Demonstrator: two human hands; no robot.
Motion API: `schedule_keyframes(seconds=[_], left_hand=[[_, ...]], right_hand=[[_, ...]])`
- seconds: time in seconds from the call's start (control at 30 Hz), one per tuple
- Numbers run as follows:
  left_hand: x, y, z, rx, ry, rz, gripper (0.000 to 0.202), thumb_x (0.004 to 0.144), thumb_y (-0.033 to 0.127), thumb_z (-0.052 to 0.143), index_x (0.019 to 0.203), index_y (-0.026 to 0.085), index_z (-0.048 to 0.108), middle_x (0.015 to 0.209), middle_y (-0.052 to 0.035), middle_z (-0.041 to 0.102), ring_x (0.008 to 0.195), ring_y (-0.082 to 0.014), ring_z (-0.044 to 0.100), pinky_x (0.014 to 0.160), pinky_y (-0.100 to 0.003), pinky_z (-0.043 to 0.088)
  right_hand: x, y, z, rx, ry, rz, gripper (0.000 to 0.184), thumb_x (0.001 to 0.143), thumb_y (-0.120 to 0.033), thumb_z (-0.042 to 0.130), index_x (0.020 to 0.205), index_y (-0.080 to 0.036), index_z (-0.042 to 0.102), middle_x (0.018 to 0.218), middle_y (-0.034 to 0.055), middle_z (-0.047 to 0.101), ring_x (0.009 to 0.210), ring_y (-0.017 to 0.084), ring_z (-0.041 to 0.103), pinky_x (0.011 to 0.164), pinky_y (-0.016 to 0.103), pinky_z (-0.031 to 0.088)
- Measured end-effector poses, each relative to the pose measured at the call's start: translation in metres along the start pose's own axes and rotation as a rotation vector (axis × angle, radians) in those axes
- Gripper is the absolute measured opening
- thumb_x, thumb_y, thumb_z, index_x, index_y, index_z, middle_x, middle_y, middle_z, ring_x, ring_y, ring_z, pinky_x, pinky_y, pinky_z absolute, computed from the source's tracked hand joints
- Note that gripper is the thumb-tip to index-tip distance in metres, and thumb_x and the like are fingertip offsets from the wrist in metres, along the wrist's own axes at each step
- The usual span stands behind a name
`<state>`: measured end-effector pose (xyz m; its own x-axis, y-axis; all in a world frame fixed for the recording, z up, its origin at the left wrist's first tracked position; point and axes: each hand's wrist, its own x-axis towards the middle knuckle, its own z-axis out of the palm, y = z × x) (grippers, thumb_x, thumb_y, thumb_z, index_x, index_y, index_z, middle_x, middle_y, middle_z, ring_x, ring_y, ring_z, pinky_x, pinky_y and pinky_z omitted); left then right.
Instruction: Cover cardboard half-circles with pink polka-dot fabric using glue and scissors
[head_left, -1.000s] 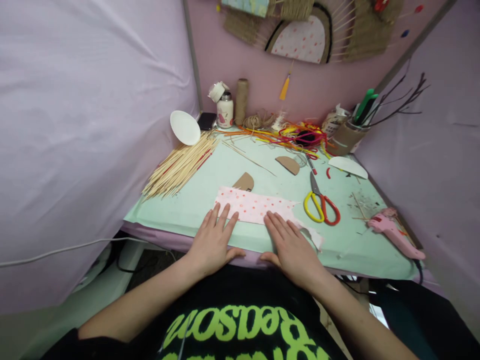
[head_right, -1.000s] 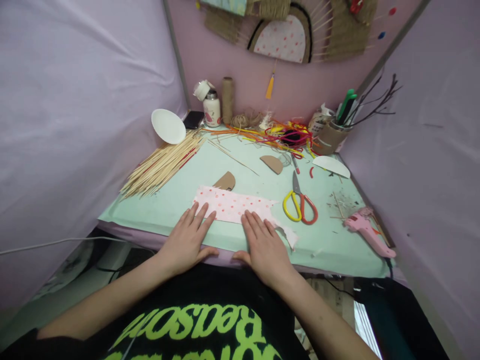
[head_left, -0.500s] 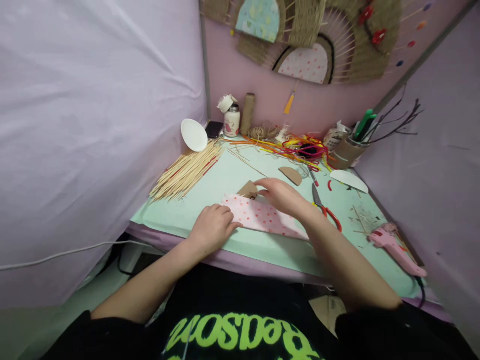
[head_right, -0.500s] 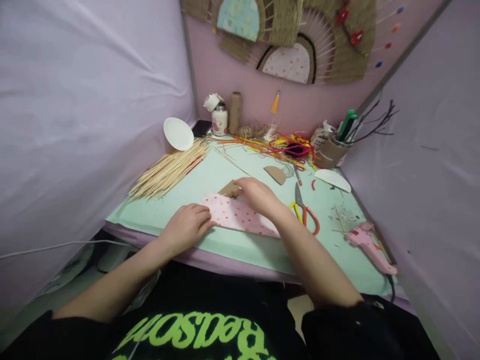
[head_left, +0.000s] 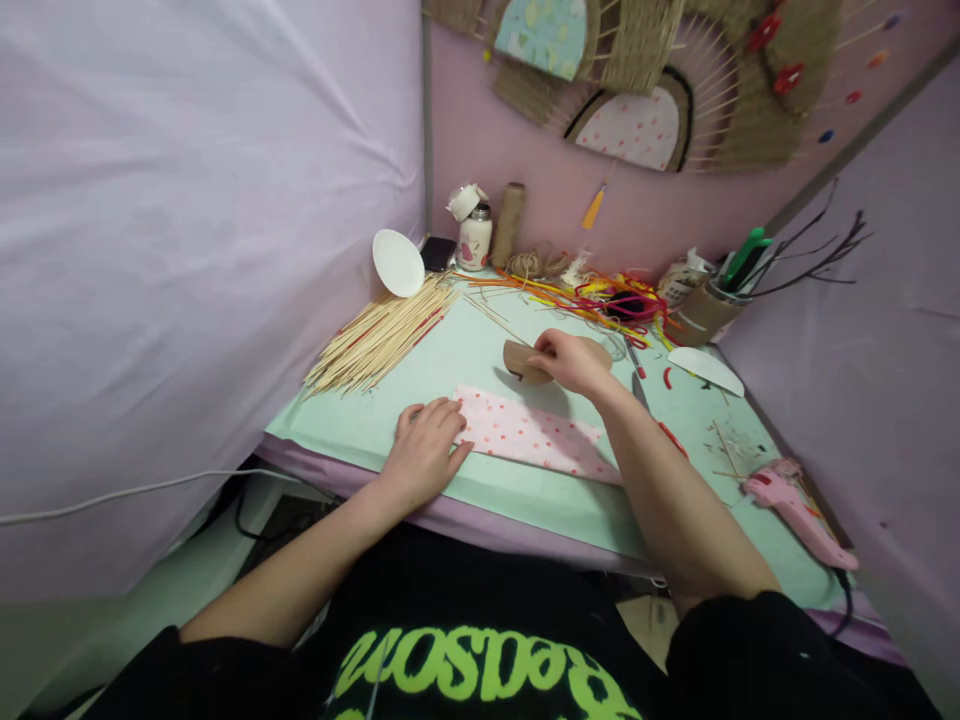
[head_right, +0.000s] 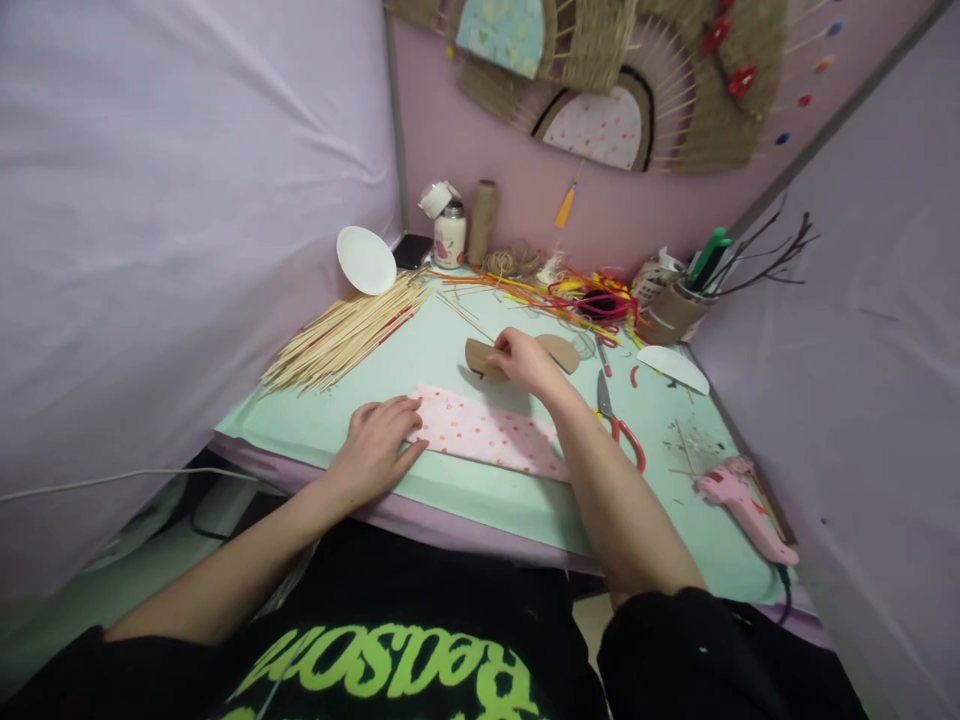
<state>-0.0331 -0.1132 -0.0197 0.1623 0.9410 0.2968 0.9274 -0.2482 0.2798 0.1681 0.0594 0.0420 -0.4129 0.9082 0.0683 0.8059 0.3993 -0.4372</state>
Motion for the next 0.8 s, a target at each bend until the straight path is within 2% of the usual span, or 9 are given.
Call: schedule_keyframes(seconds=[0.07,0.1,0.17,0.2,0.3,0.4,0.5,0.63,0.8], left_hand=[[-0.002,-0.001,0.003,-0.001,0.008,-0.014,0.014,0.093,0.031,0.051,0.101,0.021,0.056,0.134,-0.0096,0.06,0.132,-0.0251,0.046,0.106,-0.047,0.027],[-0.002,-0.002,0.004,-0.002,0.012,-0.022,0.015,0.093,0.031,0.05,0.103,0.021,0.056,0.134,-0.0101,0.059,0.132,-0.0256,0.046,0.107,-0.047,0.026],[-0.003,-0.002,0.006,-0.004,0.027,-0.039,0.02,0.092,0.032,0.051,0.107,0.02,0.055,0.134,-0.0117,0.059,0.133,-0.0266,0.046,0.11,-0.049,0.024],[-0.004,-0.003,0.008,-0.003,0.04,-0.048,0.023,0.091,0.032,0.053,0.109,0.019,0.055,0.132,-0.013,0.06,0.133,-0.0272,0.046,0.111,-0.05,0.024],[-0.004,-0.003,0.013,-0.002,0.104,-0.085,0.038,0.088,0.033,0.057,0.119,0.015,0.049,0.127,-0.0175,0.062,0.129,-0.0279,0.051,0.114,-0.05,0.023],[-0.005,-0.004,0.016,-0.036,0.158,-0.133,0.051,0.086,0.036,0.06,0.126,0.012,0.041,0.125,-0.0182,0.064,0.119,-0.0268,0.06,0.117,-0.051,0.02],[-0.005,-0.004,0.016,-0.084,0.154,-0.152,0.052,0.085,0.038,0.062,0.126,0.015,0.039,0.122,-0.0142,0.066,0.116,-0.026,0.062,0.119,-0.052,0.016],[-0.004,-0.004,0.012,-0.123,0.095,-0.152,0.053,0.084,0.036,0.062,0.128,0.018,0.037,0.127,-0.0127,0.064,0.12,-0.0254,0.06,0.119,-0.053,0.013],[-0.004,-0.005,0.008,-0.145,0.046,-0.156,0.055,0.084,0.034,0.061,0.131,0.019,0.035,0.132,-0.0123,0.061,0.123,-0.0236,0.058,0.119,-0.054,0.012]], right_hand=[[-0.023,-0.015,-0.002,0.093,0.181,-0.04,0.01,0.082,-0.027,0.061,0.088,-0.019,0.058,0.085,0.0035,0.067,0.077,0.018,0.057,0.07,0.028,0.04],[-0.036,-0.025,0.001,0.143,0.241,-0.108,0.008,0.084,-0.026,0.059,0.088,-0.02,0.057,0.085,0.0038,0.067,0.079,0.019,0.058,0.073,0.029,0.042],[-0.06,-0.043,0.016,0.22,0.337,-0.274,0.003,0.087,-0.023,0.054,0.086,-0.021,0.056,0.09,0.0054,0.066,0.086,0.019,0.059,0.08,0.031,0.044],[-0.07,-0.049,0.027,0.222,0.359,-0.346,0.007,0.088,-0.02,0.052,0.083,-0.021,0.054,0.092,0.0064,0.066,0.09,0.02,0.059,0.083,0.033,0.045],[-0.088,-0.057,0.061,0.179,0.342,-0.486,0.014,0.089,-0.013,0.048,0.079,-0.022,0.052,0.093,0.0086,0.066,0.091,0.022,0.057,0.082,0.037,0.047],[-0.093,-0.051,0.08,0.143,0.291,-0.512,0.014,0.087,-0.009,0.049,0.083,-0.022,0.052,0.101,0.0108,0.066,0.096,0.024,0.057,0.084,0.04,0.049],[-0.094,-0.044,0.082,0.155,0.188,-0.498,0.01,0.086,-0.012,0.053,0.087,-0.023,0.052,0.112,0.012,0.063,0.106,0.025,0.056,0.09,0.043,0.049],[-0.096,-0.038,0.076,0.217,0.053,-0.446,0.01,0.085,-0.023,0.059,0.09,-0.023,0.05,0.116,0.0119,0.062,0.109,0.025,0.057,0.091,0.042,0.048],[-0.097,-0.036,0.075,0.252,-0.005,-0.45,0.013,0.081,-0.022,0.06,0.089,-0.022,0.05,0.116,0.0112,0.06,0.109,0.025,0.055,0.092,0.041,0.045]])
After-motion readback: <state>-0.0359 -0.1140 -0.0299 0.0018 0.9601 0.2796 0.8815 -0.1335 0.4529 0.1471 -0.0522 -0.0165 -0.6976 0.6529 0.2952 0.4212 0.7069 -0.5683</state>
